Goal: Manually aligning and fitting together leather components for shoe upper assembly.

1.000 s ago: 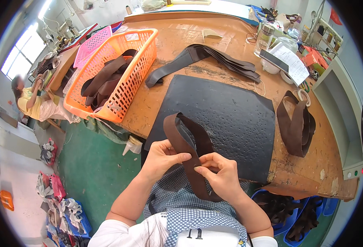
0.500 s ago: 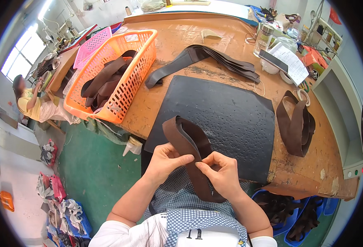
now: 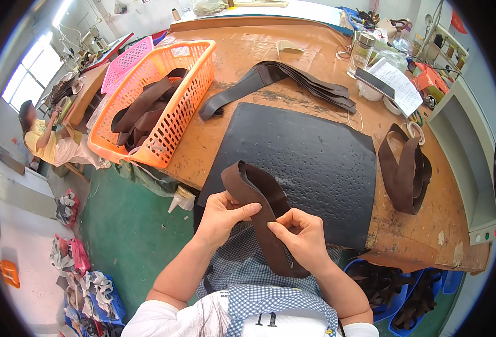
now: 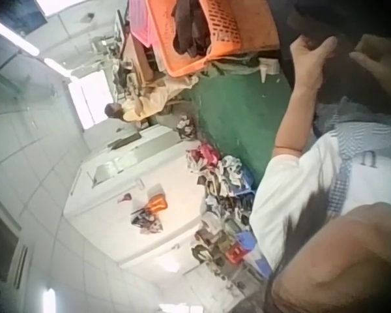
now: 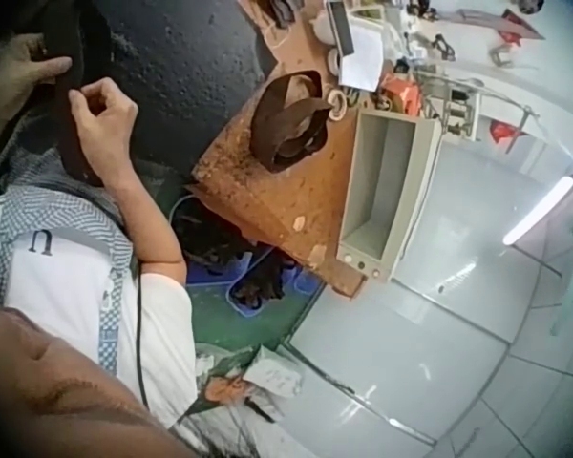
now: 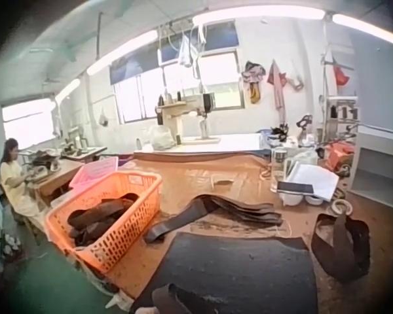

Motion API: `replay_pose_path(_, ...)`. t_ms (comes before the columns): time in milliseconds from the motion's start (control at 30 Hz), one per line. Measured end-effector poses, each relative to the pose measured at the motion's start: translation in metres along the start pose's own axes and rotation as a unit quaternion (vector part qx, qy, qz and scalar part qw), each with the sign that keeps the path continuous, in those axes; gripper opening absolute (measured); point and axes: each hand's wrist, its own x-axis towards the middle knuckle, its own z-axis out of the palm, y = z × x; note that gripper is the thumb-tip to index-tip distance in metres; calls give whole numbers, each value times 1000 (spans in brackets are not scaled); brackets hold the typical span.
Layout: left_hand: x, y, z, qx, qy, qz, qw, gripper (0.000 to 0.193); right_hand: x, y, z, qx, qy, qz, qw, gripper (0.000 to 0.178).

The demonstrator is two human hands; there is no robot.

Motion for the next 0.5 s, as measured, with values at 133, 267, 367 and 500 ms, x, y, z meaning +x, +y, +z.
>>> replay_pose_path(133, 2, -5, 2, -21, -8, -2, 1000, 25, 4, 1, -4, 28, -19, 36, 999, 15)
replay_pose_path(267, 3, -5, 9, 2, -18, 1, 1000, 21, 21, 8, -8, 52, -43, 39, 997, 15)
replay_pose_path(367, 16, 7, 16, 22, -4, 15, 1000, 19, 42, -1, -15, 90, -61, 80, 991, 19)
replay_pose_path(500, 58, 3, 22, 31, -4, -13, 999, 19, 77, 14, -29, 183, -57, 125, 974, 21)
